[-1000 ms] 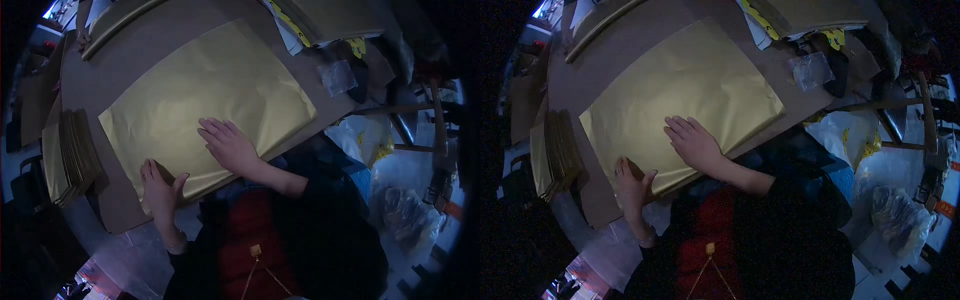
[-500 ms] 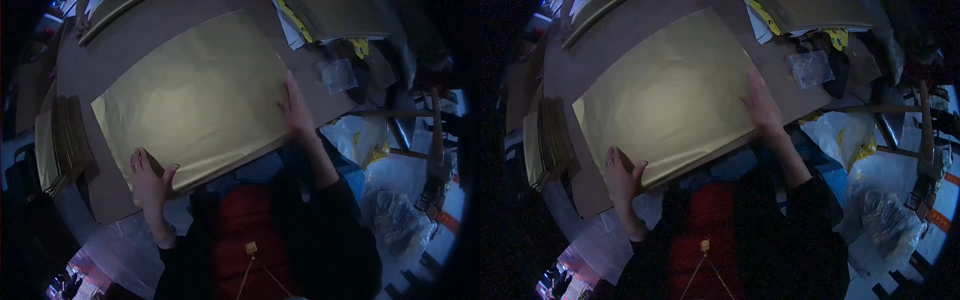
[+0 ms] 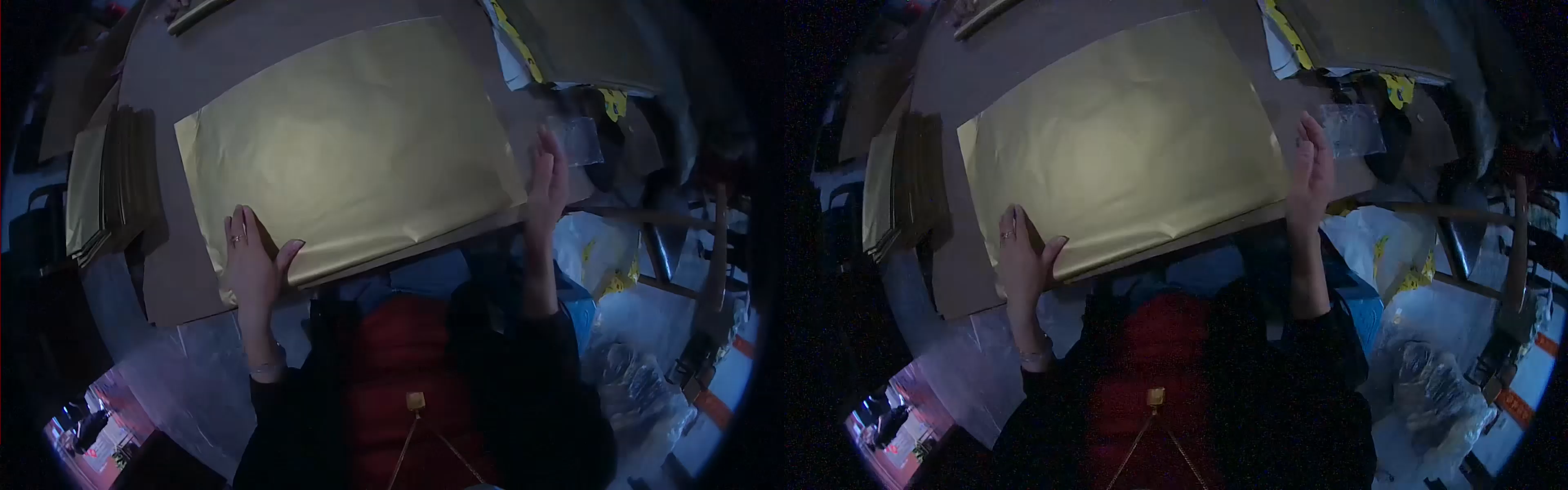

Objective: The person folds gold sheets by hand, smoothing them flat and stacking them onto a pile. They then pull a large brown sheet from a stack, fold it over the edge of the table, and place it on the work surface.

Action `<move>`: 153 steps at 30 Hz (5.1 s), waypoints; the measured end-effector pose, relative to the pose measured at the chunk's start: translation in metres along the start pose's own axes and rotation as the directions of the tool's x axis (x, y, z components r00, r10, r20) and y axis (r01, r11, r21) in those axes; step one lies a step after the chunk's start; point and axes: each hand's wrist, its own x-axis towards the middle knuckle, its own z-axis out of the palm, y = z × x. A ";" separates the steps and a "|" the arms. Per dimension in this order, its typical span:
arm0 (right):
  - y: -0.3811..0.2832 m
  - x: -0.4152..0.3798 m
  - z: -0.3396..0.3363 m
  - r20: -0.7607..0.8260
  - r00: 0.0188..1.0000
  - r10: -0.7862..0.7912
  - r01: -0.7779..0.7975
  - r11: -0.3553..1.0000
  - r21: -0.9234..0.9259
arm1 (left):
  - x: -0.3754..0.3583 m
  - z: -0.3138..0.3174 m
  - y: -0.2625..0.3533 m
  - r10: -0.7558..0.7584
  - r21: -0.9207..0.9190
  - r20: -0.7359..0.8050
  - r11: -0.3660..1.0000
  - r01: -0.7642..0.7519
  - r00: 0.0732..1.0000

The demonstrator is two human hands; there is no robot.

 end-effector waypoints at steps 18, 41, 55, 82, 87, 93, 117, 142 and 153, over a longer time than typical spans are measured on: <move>0.037 0.004 0.027 0.314 0.913 0.260 -0.408 0.588 0.699 | 0.003 0.006 0.142 0.310 -0.527 -0.095 0.791 -0.312 0.946; 0.029 0.002 0.029 0.261 0.932 0.253 -0.348 0.828 0.440 | -0.012 0.052 0.207 -0.184 -0.991 -0.099 0.107 -0.080 0.978; 0.044 0.004 0.024 0.285 0.940 0.187 -0.307 0.830 0.465 | -0.042 0.033 0.118 -0.294 -0.997 0.034 -0.082 0.010 0.955; 0.044 0.005 0.027 0.266 0.938 0.221 -0.311 0.876 0.368 | -0.090 -0.011 -0.045 -0.727 -0.583 -0.137 0.609 0.539 0.673; 0.049 0.005 0.025 0.287 0.938 0.193 -0.303 0.860 0.412 | -0.084 -0.017 -0.037 -0.703 -0.547 0.111 0.547 0.634 0.703; 0.049 0.004 0.025 0.281 0.941 0.189 -0.290 0.878 0.380 | -0.089 -0.011 -0.036 -0.658 -0.359 -0.050 0.714 0.601 0.752; 0.033 -0.004 0.032 0.226 0.944 0.239 -0.317 0.844 0.432 | -0.062 -0.019 -0.051 -0.623 -0.465 -0.034 0.702 0.540 0.781; 0.011 -0.006 0.044 0.110 0.957 0.270 -0.288 0.932 0.219 | -0.059 -0.002 -0.053 -0.553 -0.110 -0.183 0.833 0.543 0.813; 0.015 -0.006 0.042 0.047 0.988 0.148 -0.147 0.989 -0.032 | -0.060 0.004 -0.054 -0.416 -0.054 -0.384 0.901 0.430 0.824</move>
